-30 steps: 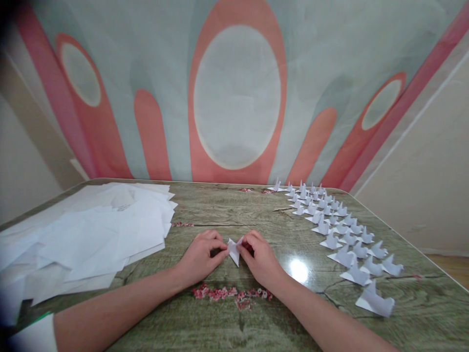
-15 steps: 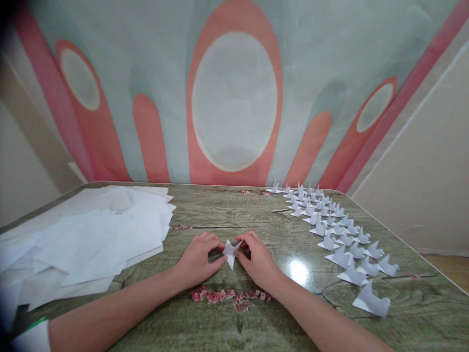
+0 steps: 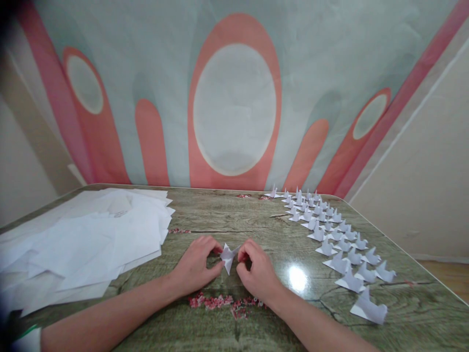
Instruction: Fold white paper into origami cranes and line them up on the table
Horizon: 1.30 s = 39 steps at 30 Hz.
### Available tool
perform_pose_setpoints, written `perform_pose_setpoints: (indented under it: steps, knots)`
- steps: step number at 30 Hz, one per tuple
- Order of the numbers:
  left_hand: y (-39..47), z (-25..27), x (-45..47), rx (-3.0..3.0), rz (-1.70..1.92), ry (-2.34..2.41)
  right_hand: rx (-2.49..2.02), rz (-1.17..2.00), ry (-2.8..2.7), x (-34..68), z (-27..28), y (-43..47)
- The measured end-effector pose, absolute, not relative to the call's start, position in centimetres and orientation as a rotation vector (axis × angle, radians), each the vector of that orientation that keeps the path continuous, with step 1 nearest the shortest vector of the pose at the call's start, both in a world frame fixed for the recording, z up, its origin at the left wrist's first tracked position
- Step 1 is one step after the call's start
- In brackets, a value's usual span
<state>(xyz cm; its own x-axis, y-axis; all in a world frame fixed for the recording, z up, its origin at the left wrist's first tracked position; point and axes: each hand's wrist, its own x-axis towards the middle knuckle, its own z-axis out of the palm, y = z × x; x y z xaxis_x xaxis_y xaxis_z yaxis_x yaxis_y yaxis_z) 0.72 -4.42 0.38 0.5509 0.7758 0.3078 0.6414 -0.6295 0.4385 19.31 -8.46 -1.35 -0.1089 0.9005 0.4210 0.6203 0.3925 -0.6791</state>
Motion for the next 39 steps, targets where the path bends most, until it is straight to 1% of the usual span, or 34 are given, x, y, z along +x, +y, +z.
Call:
perform_pose_setpoints:
  steps: [7, 23, 35, 39]
  knots:
    - [-4.53, 0.50, 0.69, 2.559, 0.673, 1.171, -1.278, 0.301, -2.024, 18.69, -1.06, -9.11]
    - [-5.12, 0.70, 0.84, 2.559, 0.701, 1.087, -1.411, 0.322, -1.943, 19.26, -1.76, -8.51]
    - [-5.11, 0.62, 0.77, 2.522, 0.737, 1.058, -1.487, 0.214, -1.989, 18.75, -0.90, -9.08]
    - [-4.95, 0.48, 0.70, 2.518, 0.731, 1.049, -1.502, 0.103, -2.053, 18.28, -0.85, -9.01]
